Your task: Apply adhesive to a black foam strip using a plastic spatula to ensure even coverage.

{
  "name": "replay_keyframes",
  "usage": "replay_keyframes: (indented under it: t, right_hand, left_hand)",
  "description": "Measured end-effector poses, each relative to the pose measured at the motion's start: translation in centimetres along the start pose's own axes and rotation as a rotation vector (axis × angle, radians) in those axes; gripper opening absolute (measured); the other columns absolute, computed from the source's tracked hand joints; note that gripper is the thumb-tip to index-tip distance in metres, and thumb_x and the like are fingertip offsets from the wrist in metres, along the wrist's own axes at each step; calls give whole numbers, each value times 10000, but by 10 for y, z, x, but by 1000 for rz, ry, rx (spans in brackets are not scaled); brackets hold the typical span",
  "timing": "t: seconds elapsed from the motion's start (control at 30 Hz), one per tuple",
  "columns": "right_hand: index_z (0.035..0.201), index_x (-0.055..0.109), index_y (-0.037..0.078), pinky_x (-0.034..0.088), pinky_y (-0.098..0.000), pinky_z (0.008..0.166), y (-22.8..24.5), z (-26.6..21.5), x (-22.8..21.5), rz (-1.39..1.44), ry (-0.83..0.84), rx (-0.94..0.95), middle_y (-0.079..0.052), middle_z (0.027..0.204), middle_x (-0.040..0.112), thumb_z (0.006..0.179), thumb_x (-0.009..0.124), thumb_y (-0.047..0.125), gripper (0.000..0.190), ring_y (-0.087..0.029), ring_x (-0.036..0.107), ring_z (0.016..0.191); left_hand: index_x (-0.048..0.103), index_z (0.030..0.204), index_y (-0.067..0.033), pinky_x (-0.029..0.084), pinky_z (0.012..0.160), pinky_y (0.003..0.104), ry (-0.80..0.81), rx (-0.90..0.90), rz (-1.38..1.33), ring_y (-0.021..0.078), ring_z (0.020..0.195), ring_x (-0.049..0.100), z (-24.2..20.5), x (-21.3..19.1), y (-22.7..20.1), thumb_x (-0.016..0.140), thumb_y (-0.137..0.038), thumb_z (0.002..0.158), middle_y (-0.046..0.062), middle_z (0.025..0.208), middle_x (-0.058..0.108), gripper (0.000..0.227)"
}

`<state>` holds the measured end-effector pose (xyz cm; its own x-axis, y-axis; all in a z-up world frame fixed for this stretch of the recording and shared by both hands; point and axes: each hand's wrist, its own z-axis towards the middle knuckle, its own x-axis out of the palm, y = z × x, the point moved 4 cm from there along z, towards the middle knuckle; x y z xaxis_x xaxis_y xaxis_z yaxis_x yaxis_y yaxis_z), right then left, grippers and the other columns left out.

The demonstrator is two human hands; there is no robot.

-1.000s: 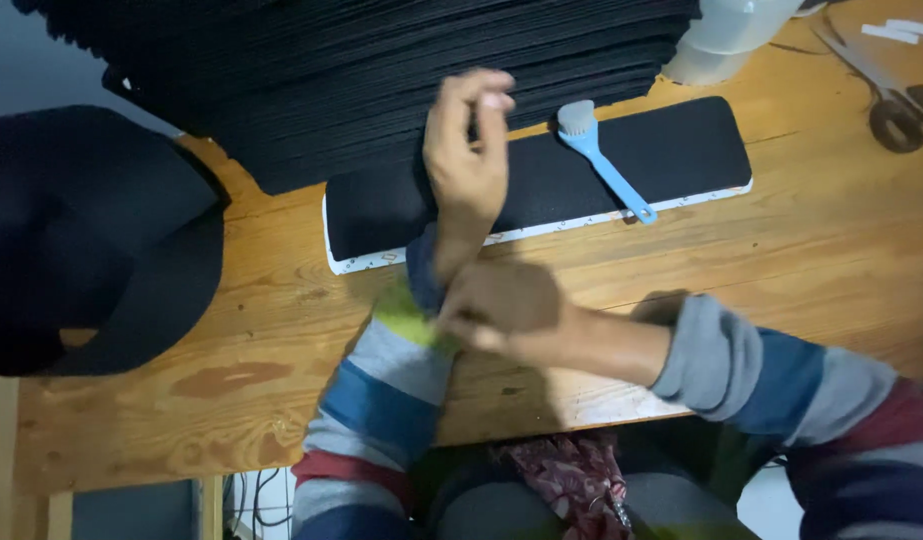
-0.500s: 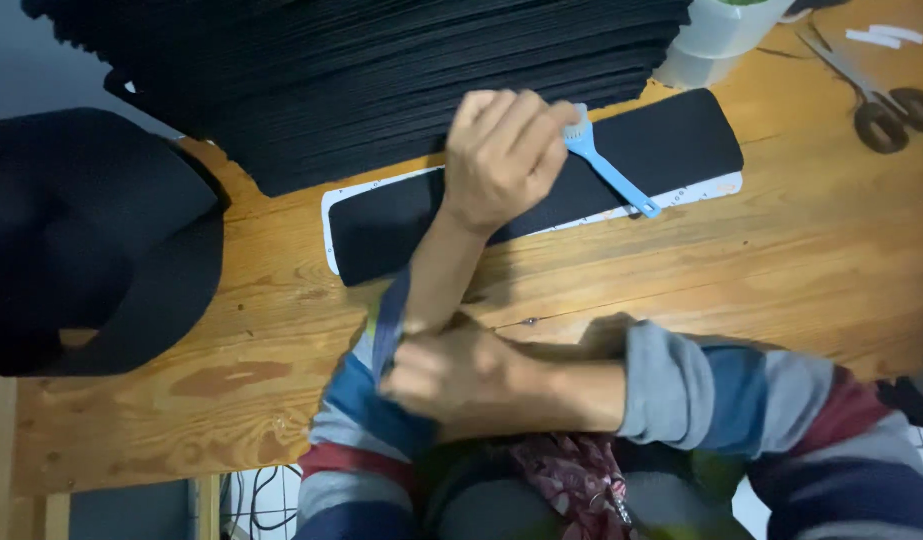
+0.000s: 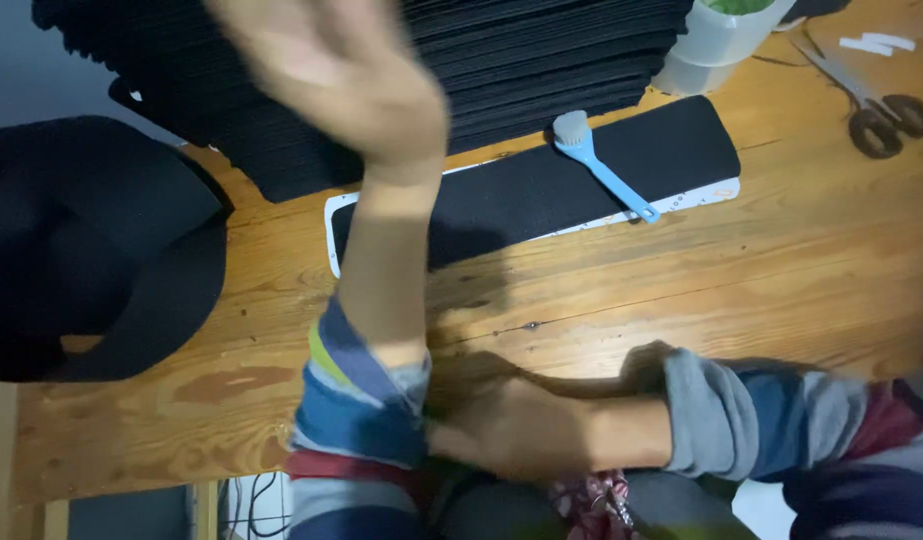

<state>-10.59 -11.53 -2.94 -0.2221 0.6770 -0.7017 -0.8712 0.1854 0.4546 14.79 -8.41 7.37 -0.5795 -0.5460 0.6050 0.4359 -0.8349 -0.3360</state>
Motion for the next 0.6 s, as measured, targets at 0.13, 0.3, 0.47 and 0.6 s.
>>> replay_keyframes:
  t: [0.13,0.3,0.47,0.6]
  right_hand:
    - [1178,631,86,403,-355,582,24,25,-44,-61,9,-226,-43,818,519,1132,430,136,213,-224,552,658]
    - [1094,555,184,531,-392,872,-53,19,-146,293,-572,-13,-37,972,615,1120,465,353,193,-236,662,888]
    - [1339,505,116,419,-335,731,-120,-14,-207,69,-1213,278,-198,990,532,1213,439,307,238,-256,513,776]
    - [1095,484,28,380,-448,736,-154,-63,-236,-167,-1219,106,-196,828,435,1180,421,79,118,-316,430,741]
  left_hand:
    - [629,1103,-147,372,912,431,744,451,1459,260,784,631,-43,58,9,528,-52,989,39,882,610,179]
    - [552,1285,-181,528,914,242,-50,-70,765,100,993,598,-71,37,3,562,-76,1050,-5,1190,568,257]
    - [667,985,-69,496,839,442,365,-77,804,301,882,697,-149,91,14,572,-303,961,105,952,700,254]
    - [344,1500,-150,546,1221,393,618,-302,986,324,1349,554,-232,96,34,701,-309,1015,174,1452,415,622]
